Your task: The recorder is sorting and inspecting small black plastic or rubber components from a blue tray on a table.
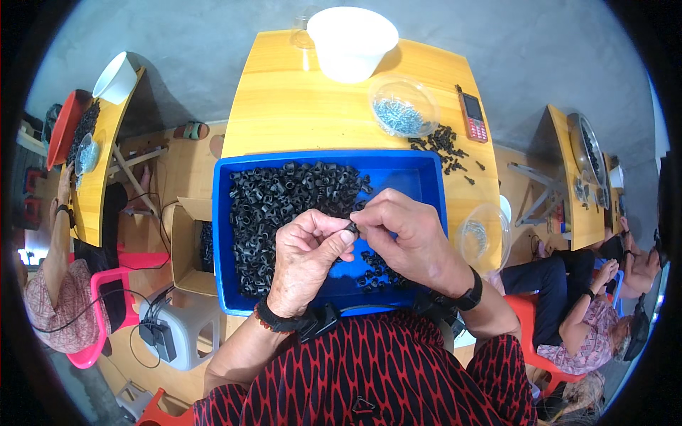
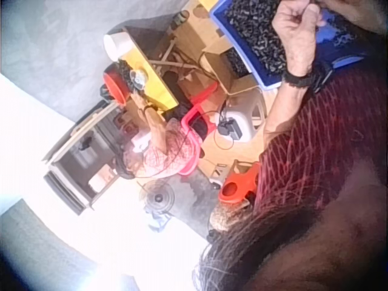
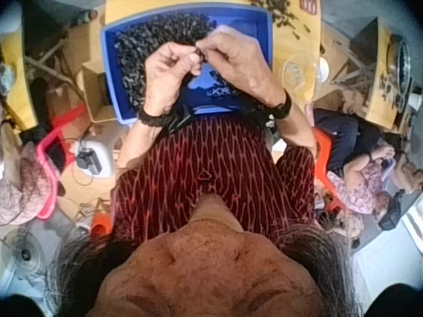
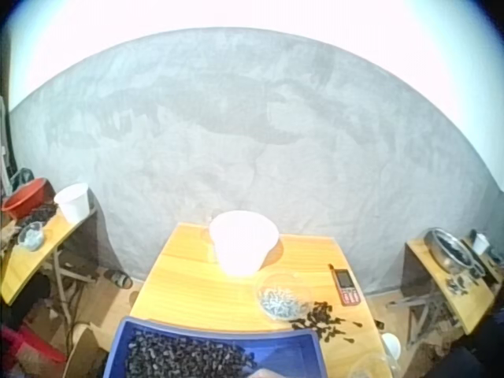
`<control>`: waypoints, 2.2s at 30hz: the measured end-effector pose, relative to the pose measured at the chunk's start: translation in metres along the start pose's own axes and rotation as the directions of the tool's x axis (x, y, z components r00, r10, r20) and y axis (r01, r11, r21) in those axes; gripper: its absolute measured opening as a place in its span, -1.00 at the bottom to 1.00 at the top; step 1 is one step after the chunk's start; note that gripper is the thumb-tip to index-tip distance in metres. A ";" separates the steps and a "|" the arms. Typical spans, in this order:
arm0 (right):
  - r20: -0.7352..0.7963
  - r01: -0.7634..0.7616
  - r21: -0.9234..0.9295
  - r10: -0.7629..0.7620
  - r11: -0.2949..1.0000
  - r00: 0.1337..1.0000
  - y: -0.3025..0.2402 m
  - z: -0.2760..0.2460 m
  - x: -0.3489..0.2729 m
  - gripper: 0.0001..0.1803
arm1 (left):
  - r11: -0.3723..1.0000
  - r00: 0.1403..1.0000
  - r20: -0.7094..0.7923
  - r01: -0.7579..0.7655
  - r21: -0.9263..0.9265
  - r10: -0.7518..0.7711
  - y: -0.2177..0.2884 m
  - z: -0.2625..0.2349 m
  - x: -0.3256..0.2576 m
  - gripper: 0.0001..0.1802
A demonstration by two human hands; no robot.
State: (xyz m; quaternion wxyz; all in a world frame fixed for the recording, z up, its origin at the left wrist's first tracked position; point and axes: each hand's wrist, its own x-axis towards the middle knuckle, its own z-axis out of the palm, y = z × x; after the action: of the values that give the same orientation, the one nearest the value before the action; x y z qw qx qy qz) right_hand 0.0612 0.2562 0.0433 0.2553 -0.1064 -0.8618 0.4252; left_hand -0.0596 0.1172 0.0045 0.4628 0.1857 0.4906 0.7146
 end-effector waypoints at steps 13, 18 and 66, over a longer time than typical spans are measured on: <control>0.009 0.013 0.010 -0.013 1.000 1.000 0.002 -0.001 -0.002 -0.81 | 0.998 1.000 0.016 -0.015 0.063 0.014 0.001 -0.001 -0.001 -0.89; 0.031 0.043 -0.094 -0.040 0.995 0.999 -0.004 0.000 -0.006 -0.78 | 0.995 0.999 0.039 -0.029 0.099 0.025 -0.001 -0.002 -0.002 -0.88; 0.220 -0.074 -0.066 0.087 0.995 0.972 -0.013 -0.013 0.001 -0.82 | 0.979 0.979 0.068 0.196 -0.049 -0.192 -0.002 -0.005 0.003 -0.90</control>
State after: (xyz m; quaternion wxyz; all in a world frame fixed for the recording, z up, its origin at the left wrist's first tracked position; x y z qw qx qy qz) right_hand 0.0675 0.2576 0.0607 0.1363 -0.1003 -0.8919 0.4195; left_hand -0.0635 0.1175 -0.0002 0.5504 0.1467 0.4717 0.6731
